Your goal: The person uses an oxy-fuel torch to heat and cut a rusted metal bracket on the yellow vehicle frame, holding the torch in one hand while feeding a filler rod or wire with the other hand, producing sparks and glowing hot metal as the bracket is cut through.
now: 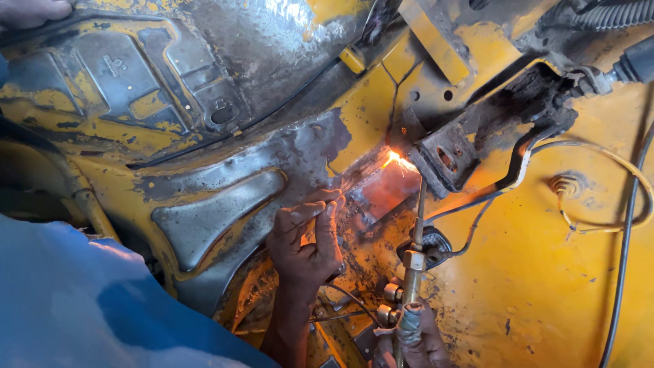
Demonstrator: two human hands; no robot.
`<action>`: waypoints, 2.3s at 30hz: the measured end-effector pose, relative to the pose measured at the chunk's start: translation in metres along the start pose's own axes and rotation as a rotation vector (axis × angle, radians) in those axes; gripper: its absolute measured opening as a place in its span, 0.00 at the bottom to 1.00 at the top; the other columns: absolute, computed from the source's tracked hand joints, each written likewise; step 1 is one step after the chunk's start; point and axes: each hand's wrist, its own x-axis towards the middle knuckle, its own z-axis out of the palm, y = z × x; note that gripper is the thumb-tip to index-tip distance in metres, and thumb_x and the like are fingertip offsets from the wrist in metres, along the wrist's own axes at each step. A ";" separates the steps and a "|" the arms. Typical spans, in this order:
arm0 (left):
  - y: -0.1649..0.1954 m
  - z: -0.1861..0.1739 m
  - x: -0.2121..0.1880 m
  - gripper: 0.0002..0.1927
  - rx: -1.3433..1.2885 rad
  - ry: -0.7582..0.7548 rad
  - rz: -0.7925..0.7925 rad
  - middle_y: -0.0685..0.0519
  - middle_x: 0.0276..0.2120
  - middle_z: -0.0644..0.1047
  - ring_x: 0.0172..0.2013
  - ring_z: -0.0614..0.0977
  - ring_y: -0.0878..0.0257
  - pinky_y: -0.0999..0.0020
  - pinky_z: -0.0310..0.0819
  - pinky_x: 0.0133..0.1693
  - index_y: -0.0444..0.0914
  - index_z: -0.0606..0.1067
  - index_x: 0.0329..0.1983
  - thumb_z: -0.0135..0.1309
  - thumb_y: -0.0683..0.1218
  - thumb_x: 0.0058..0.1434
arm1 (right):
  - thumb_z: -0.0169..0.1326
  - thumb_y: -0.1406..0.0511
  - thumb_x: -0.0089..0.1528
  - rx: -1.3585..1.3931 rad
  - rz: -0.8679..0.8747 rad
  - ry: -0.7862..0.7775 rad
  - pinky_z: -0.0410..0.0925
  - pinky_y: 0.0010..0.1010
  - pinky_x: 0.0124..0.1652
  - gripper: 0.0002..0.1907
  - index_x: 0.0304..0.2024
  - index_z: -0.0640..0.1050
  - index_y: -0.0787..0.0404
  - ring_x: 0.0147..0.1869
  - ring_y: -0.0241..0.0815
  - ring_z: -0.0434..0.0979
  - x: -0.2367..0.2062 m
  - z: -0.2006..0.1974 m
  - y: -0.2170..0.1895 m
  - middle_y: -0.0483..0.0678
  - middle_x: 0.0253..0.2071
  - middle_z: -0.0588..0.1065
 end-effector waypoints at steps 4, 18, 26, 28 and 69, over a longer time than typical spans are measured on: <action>0.000 0.001 0.000 0.10 0.001 0.007 -0.016 0.37 0.49 0.80 0.51 0.85 0.55 0.62 0.86 0.53 0.32 0.66 0.46 0.52 0.29 0.68 | 0.56 0.57 0.60 -0.213 -0.027 0.227 0.72 0.35 0.49 0.42 0.73 0.56 0.63 0.52 0.38 0.76 -0.001 0.005 0.000 0.46 0.62 0.68; 0.005 0.002 0.003 0.10 0.024 -0.020 0.011 0.37 0.50 0.80 0.54 0.84 0.53 0.59 0.86 0.54 0.32 0.66 0.46 0.52 0.29 0.68 | 0.57 0.60 0.64 -0.089 -0.032 0.177 0.67 0.34 0.50 0.44 0.77 0.53 0.62 0.54 0.38 0.73 -0.003 0.009 0.000 0.45 0.63 0.65; 0.004 0.000 0.003 0.08 0.030 -0.034 -0.005 0.36 0.50 0.80 0.53 0.85 0.54 0.60 0.87 0.53 0.32 0.67 0.46 0.52 0.30 0.69 | 0.56 0.59 0.63 -0.171 -0.058 0.072 0.69 0.35 0.53 0.43 0.75 0.53 0.64 0.55 0.38 0.72 0.003 0.000 0.000 0.45 0.63 0.64; 0.003 0.001 0.002 0.08 0.038 -0.028 -0.008 0.36 0.50 0.80 0.52 0.85 0.54 0.60 0.87 0.54 0.31 0.66 0.46 0.52 0.31 0.69 | 0.55 0.60 0.66 -0.156 -0.058 0.060 0.68 0.37 0.50 0.42 0.77 0.52 0.64 0.51 0.41 0.72 0.001 -0.001 0.003 0.49 0.62 0.65; 0.007 0.000 0.006 0.09 0.064 -0.040 0.005 0.37 0.47 0.82 0.47 0.87 0.55 0.64 0.88 0.48 0.31 0.66 0.43 0.54 0.31 0.68 | 0.56 0.61 0.63 -0.124 -0.119 0.125 0.70 0.34 0.52 0.41 0.73 0.55 0.68 0.55 0.40 0.73 -0.004 -0.007 0.010 0.47 0.64 0.64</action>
